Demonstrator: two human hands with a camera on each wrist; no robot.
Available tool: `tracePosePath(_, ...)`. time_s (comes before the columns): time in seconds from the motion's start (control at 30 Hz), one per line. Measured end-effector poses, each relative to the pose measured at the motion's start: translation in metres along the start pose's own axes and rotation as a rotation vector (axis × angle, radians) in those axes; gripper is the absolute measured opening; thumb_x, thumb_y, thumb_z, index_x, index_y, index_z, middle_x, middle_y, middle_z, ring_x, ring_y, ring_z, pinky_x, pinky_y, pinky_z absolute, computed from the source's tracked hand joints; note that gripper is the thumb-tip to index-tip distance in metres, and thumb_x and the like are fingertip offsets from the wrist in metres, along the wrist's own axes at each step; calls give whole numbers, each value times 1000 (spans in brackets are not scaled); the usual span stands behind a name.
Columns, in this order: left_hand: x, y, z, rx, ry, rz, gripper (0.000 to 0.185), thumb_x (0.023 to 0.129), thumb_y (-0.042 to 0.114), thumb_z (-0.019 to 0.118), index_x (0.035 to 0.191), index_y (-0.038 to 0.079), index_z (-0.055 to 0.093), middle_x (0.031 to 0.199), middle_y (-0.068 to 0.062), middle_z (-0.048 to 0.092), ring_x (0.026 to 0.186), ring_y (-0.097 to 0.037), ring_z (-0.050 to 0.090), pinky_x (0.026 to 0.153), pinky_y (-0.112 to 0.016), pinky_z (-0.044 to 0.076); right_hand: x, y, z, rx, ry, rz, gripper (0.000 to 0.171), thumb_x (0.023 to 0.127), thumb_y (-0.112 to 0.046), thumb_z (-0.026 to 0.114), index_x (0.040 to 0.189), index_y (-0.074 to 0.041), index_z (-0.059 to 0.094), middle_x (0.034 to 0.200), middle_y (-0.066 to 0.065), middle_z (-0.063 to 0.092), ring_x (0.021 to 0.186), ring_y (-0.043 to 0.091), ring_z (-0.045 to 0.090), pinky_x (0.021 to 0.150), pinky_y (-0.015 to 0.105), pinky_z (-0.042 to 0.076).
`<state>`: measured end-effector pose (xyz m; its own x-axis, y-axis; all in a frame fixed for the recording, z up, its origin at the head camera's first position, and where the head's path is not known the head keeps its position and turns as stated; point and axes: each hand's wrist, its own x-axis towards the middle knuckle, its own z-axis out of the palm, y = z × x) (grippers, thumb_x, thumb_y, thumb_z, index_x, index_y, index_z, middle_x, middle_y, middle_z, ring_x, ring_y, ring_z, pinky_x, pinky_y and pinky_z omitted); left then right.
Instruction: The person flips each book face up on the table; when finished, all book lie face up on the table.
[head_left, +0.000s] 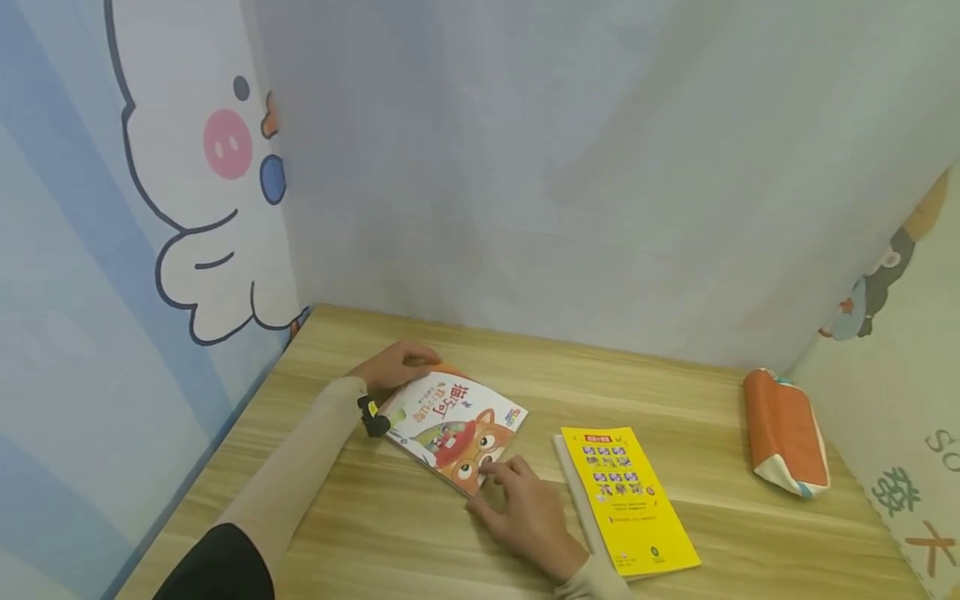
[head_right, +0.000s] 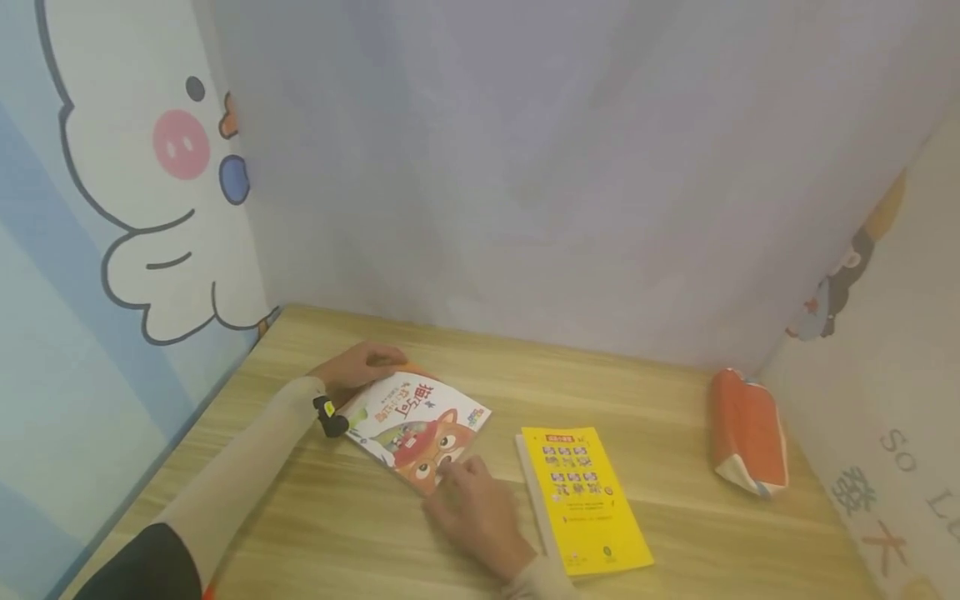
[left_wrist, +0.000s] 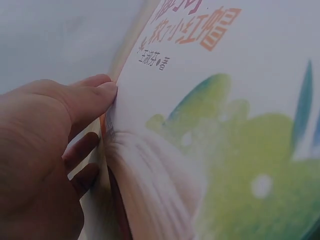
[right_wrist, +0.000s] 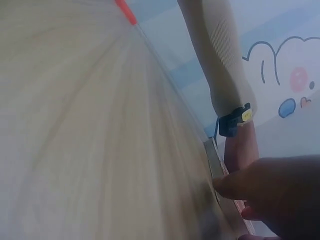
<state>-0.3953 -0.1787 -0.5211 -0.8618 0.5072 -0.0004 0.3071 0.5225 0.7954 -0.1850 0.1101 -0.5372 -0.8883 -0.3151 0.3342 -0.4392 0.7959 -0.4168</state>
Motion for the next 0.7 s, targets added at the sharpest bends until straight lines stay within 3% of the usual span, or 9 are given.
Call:
tracePosePath(0.13, -3, -2, 0, 42, 14, 4, 35, 104, 14, 60, 137, 5, 65, 152, -20, 54, 145, -43, 45, 122, -61, 31, 3, -5, 3, -36, 11, -46, 38, 81, -48, 85, 111, -29, 72, 93, -10, 63, 62, -3, 40, 52, 16, 30)
tracePosePath(0.37, -7, -3, -1, 56, -4, 26, 37, 103, 16, 61, 138, 4, 64, 151, -21, 55, 144, -43, 46, 121, -59, 32, 6, -10, -1, -73, 74, -81, 27, 82, -36, 86, 103, -25, 74, 86, -9, 64, 62, -1, 46, 51, 16, 30)
tracePosePath(0.5, -15, -9, -8, 82, -8, 62, 37, 102, 17, 63, 137, 4, 65, 146, -20, 60, 140, -42, 50, 119, -60, 35, 10, -6, -9, -98, 27, -64, 24, 82, -32, 86, 102, -25, 74, 84, -8, 65, 63, 2, 50, 52, 17, 32)
tracePosePath(0.7, -41, -18, -19, 132, -1, 98, 35, 101, 17, 65, 133, 4, 67, 138, -20, 64, 133, -42, 55, 115, -61, 39, 24, 2, -24, -125, -81, -85, 16, 86, -24, 81, 101, -22, 74, 81, -5, 67, 67, 5, 54, 55, 20, 38)
